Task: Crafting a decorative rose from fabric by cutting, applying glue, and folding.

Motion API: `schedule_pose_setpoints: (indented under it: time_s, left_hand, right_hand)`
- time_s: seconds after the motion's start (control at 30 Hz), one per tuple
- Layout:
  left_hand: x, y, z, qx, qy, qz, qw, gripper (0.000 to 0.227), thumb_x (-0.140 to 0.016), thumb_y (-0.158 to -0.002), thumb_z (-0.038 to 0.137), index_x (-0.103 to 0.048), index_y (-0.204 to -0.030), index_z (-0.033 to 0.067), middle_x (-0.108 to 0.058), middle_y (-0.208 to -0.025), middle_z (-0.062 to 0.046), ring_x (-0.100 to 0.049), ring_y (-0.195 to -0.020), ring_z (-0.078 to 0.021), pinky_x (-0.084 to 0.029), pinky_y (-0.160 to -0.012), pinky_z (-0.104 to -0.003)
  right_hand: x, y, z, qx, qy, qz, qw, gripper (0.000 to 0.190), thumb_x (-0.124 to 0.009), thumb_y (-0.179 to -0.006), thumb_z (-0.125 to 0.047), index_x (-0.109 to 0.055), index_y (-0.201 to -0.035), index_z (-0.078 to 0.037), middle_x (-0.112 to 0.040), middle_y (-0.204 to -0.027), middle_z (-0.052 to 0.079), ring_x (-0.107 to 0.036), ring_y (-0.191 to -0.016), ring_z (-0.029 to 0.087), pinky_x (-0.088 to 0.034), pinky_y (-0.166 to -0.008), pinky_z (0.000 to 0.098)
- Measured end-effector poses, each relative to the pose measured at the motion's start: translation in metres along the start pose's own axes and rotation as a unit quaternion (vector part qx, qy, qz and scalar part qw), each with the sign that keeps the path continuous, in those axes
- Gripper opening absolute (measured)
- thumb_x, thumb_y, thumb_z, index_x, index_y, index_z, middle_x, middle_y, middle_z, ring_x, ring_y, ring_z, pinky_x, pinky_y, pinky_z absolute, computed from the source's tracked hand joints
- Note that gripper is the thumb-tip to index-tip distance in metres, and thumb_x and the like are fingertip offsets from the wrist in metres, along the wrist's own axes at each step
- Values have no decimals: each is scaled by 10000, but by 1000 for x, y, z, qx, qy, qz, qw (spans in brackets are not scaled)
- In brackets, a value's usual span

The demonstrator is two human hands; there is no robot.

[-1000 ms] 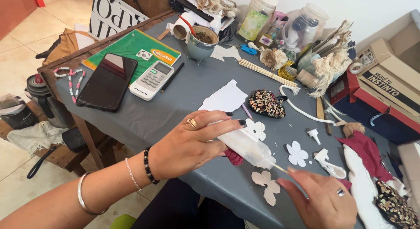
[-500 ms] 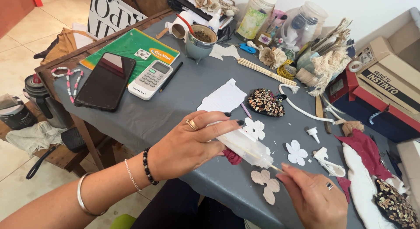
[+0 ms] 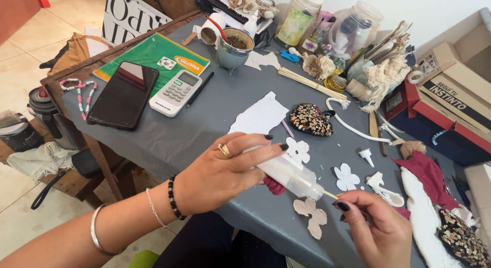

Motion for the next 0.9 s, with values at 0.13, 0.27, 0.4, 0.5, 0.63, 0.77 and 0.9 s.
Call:
schedule_pose_setpoints:
  time_s: [0.13, 0.27, 0.4, 0.5, 0.63, 0.77, 0.9]
  left_hand:
    - [-3, 0, -3, 31, -27, 4, 999, 234, -604, -1075, 111, -657, -848, 130, -535, -1434, -34, -517, -1326, -258, -437, -1099, -427]
    - [-5, 2, -4, 46, -17, -14, 999, 160, -663, -1038, 136, -686, -884, 173, -522, -1444, -27, -513, -1321, -262, -423, -1085, -441]
    - [-6, 4, -5, 55, 1, -8, 998, 184, -646, -1053, 155, -663, -870, 155, -530, -1435, -31, -526, -1309, -268, -440, -1058, -447]
    - [-8, 8, -10, 58, -6, -15, 998, 143, -670, -1040, 161, -672, -897, 173, -523, -1450, -29, -521, -1332, -277, -433, -1058, -452]
    - [-5, 11, -17, 69, 3, -16, 997, 115, -643, -1043, 160, -709, -949, 154, -536, -1418, -48, -545, -1303, -336, -430, -1059, -450]
    - [-6, 22, -24, 92, 12, -45, 995, 141, -601, -1050, 198, -734, -1008, 221, -518, -1445, -28, -518, -1314, -325, -404, -1074, -452]
    - [-5, 29, -32, 96, -3, -40, 995, 68, -673, -998, 162, -732, -977, 191, -523, -1456, -54, -551, -1300, -323, -399, -996, -456]
  right_hand:
    - [-4, 9, -7, 70, 85, 47, 993, 162, -673, -944, -91, -758, -1078, -58, -782, -987, 35, -712, -759, 67, -592, -770, 192]
    - [-7, 6, -3, 68, 108, 37, 991, 168, -779, -868, -182, -747, -1024, -127, -765, -929, -19, -698, -739, 47, -588, -769, 191]
    - [-4, 1, -15, 188, 145, 50, 970, 127, -733, -914, -56, -762, -1036, -75, -765, -964, 38, -703, -802, 138, -548, -756, 243]
    - [-3, 3, -11, 232, 166, 52, 957, 118, -688, -950, -39, -742, -1053, -23, -757, -989, 71, -692, -811, 189, -565, -801, 285]
    - [1, 5, -1, 243, 199, 50, 948, 137, -689, -962, -75, -747, -1079, -34, -743, -984, 78, -669, -796, 215, -562, -793, 316]
    - [7, 7, 10, 232, 210, 51, 948, 143, -704, -958, -75, -760, -1085, -41, -746, -976, 75, -669, -796, 214, -552, -809, 313]
    - [14, 6, 11, 194, 197, 44, 960, 150, -674, -960, -89, -756, -1084, -60, -753, -989, 51, -683, -816, 194, -553, -808, 307]
Point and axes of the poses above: each hand's wrist, its own y-axis away from the middle knuckle, its own x-axis out of the back of the hand, z = x × y, the point moved 4 cm from there along -y, towards the middle knuckle
